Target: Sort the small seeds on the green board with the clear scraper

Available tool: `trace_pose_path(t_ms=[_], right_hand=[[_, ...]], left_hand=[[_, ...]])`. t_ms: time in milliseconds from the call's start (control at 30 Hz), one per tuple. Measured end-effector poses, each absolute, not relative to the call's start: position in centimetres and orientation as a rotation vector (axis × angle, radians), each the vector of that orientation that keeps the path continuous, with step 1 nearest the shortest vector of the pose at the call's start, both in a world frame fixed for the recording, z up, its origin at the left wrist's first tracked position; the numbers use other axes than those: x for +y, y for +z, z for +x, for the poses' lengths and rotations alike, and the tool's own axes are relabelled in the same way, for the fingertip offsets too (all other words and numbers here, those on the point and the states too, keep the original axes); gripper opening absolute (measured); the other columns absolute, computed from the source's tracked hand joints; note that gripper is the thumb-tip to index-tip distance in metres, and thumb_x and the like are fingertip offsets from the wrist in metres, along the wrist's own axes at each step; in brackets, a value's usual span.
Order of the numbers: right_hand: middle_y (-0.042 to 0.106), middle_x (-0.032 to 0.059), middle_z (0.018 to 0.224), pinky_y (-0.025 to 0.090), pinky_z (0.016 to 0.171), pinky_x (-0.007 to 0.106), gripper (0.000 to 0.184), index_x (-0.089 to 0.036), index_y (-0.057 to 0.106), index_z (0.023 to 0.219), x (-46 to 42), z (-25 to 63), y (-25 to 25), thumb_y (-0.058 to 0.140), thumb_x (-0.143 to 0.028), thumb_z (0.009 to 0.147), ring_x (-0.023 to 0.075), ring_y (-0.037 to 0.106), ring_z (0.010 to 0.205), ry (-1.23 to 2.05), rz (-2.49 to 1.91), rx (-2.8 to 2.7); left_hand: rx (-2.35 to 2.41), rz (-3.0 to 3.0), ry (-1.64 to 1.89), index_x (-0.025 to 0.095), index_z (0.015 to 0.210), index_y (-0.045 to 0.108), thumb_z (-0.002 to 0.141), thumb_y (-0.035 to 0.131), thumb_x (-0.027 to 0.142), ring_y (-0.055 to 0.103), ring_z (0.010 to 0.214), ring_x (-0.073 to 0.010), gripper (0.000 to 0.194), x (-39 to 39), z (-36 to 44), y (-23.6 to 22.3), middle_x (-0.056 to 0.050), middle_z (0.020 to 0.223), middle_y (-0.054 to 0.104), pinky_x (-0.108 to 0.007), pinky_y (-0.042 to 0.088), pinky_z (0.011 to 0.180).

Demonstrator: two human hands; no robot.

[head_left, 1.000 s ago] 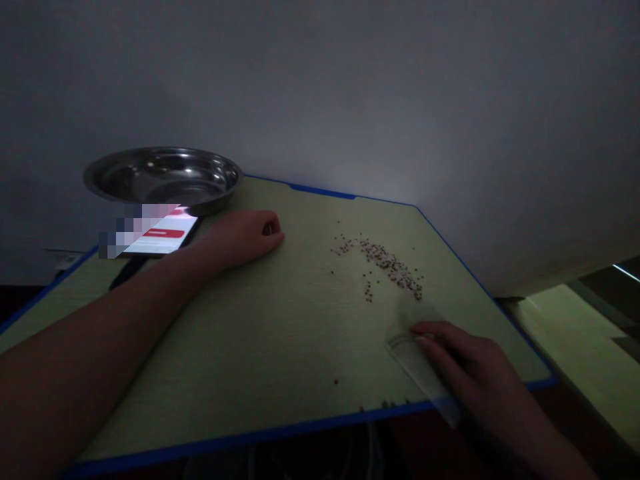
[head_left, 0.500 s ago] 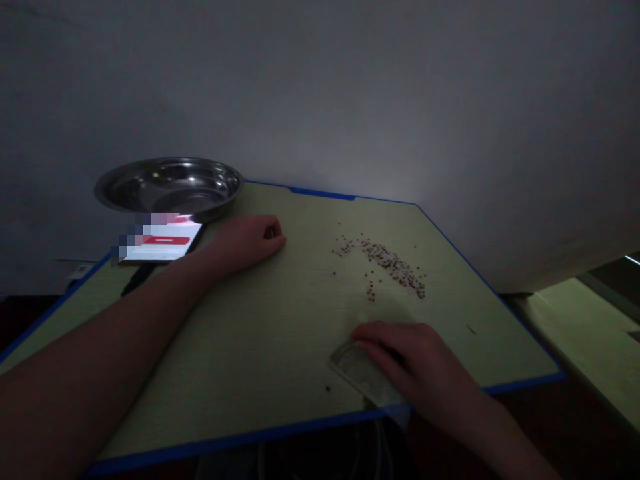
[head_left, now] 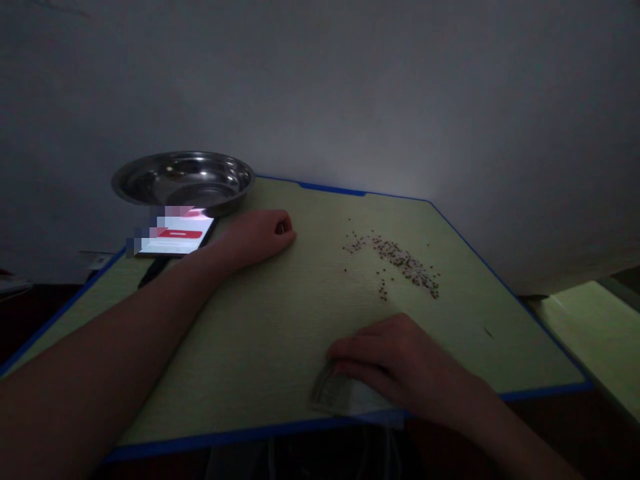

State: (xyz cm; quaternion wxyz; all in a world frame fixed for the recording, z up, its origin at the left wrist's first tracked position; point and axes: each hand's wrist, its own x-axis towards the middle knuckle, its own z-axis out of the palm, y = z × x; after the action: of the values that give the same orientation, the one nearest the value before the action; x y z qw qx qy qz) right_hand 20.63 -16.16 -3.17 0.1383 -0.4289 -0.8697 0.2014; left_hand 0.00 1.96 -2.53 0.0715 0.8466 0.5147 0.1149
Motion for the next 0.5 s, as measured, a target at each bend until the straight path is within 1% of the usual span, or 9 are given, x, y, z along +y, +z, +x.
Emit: trace_pose_path(t_ms=[200,267,367,500], right_hand=[[0.069,-0.0018,0.073,0.040,0.062,0.023,0.024,-0.023,0.067,0.087,-16.7,20.5,-2.6,0.048,-0.036,0.093,0.0118,0.063,0.068,0.686,-1.241,-2.531],[0.068,-0.0023,0.071,0.040,0.061,0.023,0.023,-0.023,0.066,0.086,-16.5,21.0,-2.1,0.050,-0.039,0.091,0.0120,0.062,0.067,0.638,-1.291,-2.477],[0.064,-0.0027,0.065,0.040,0.055,0.022,0.024,-0.023,0.064,0.081,-15.1,22.4,-0.8,0.049,-0.039,0.090,0.0109,0.058,0.058,0.526,-1.359,-2.377],[0.052,-0.0031,0.054,0.035,0.046,0.022,0.029,-0.022,0.056,0.068,-11.6,25.0,1.7,0.046,-0.039,0.089,0.0103,0.048,0.048,0.315,-1.410,-2.198]], left_hand=[[1.538,2.541,0.369,0.021,0.091,0.063,0.078,0.046,0.045,0.058,0.073,-0.0188,0.032,1.9,-0.1,-2.7,-0.005,0.089,0.067,-0.028,0.038,0.061],[1.531,2.533,0.374,0.021,0.091,0.063,0.078,0.046,0.045,0.058,0.072,-0.0183,0.032,1.9,-0.1,-2.6,-0.005,0.089,0.067,-0.028,0.038,0.060],[1.523,2.518,0.377,0.021,0.090,0.062,0.078,0.046,0.044,0.058,0.072,-0.0177,0.031,1.7,-0.1,-2.5,-0.004,0.088,0.067,-0.028,0.037,0.059],[1.553,2.505,0.353,0.020,0.090,0.063,0.078,0.046,0.043,0.057,0.070,-0.0174,0.030,1.6,-0.1,-2.3,-0.004,0.085,0.066,-0.028,0.037,0.059]])
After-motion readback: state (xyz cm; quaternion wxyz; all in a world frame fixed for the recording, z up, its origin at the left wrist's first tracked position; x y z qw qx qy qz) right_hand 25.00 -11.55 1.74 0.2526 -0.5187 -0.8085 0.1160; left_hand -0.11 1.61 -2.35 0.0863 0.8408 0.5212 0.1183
